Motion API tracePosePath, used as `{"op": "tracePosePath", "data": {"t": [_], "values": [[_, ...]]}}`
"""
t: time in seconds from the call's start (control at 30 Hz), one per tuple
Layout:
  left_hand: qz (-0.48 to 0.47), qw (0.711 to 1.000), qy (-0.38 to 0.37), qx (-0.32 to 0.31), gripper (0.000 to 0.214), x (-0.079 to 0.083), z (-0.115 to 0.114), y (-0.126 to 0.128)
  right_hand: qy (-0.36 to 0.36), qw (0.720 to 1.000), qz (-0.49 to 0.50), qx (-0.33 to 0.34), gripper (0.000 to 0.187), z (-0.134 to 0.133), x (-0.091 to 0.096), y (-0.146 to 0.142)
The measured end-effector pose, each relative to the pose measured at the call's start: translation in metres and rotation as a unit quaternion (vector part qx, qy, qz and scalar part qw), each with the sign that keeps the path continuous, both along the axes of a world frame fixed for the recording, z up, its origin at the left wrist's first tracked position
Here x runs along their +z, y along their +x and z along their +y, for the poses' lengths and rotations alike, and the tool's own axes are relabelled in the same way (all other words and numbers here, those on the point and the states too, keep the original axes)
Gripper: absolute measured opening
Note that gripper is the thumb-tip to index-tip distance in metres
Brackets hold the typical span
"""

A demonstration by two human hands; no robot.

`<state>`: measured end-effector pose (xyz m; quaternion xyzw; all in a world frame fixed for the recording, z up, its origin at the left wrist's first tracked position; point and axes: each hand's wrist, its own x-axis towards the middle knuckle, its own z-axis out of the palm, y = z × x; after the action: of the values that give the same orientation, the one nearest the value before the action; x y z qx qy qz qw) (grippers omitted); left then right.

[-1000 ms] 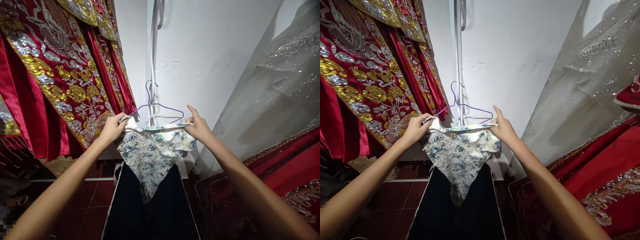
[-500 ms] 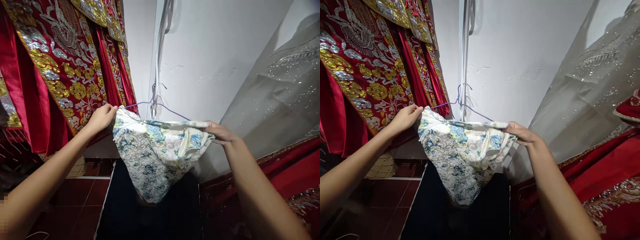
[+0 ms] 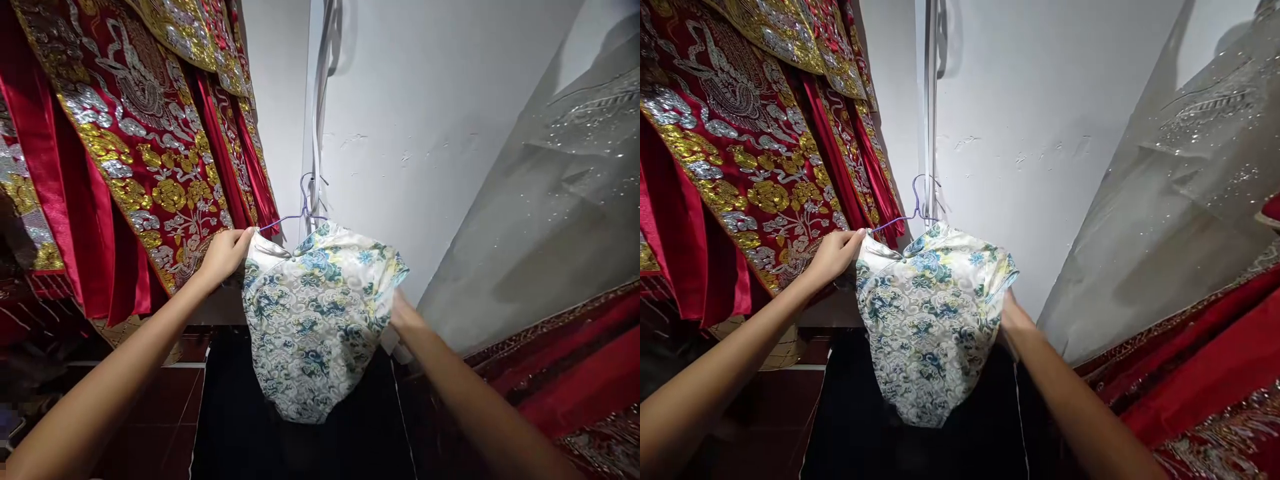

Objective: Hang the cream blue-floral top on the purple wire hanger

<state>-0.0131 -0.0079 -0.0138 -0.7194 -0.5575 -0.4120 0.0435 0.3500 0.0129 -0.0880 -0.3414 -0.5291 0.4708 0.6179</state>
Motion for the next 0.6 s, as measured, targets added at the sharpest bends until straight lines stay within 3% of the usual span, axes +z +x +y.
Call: {"op": "tracePosePath", "data": {"t": [0.17,0.27,0.37,0.43,0.5,0.53,0.57,0.6], "values": [[0.001,0.999,0.029,0.029,0.045,0.004,-0.009,0.007,-0.022,0.992,0.079,0.096,0.072,-0.001,0.033,0.018],[-0.008,0.998,0.041,0.045,0.039,0.013,-0.002,0.016,0.038,0.989,0.064,0.127,0.077,-0.014,0.06,0.002],[-0.027,0.998,0.054,0.029,0.032,0.016,0.01,0.02,0.073,0.979,-0.017,0.188,0.075,-0.033,0.073,-0.023],[-0.068,0.997,0.033,-0.025,0.032,0.011,0.016,0.019,0.068,0.945,-0.109,0.301,0.072,-0.046,0.072,-0.032],[-0.128,0.987,-0.004,-0.101,0.038,0.002,0.016,0.02,0.059,0.873,-0.22,0.431,0.073,-0.056,0.065,-0.035],[-0.158,0.977,-0.016,-0.139,0.04,-0.003,0.014,0.021,0.058,0.844,-0.274,0.458,0.075,-0.059,0.059,-0.035],[-0.183,0.967,-0.023,-0.175,0.042,-0.008,0.01,0.025,0.067,0.837,-0.321,0.439,0.079,-0.06,0.051,-0.035],[-0.205,0.956,-0.025,-0.206,0.043,-0.013,0.006,0.03,0.085,0.849,-0.364,0.375,0.084,-0.059,0.041,-0.037]]}}
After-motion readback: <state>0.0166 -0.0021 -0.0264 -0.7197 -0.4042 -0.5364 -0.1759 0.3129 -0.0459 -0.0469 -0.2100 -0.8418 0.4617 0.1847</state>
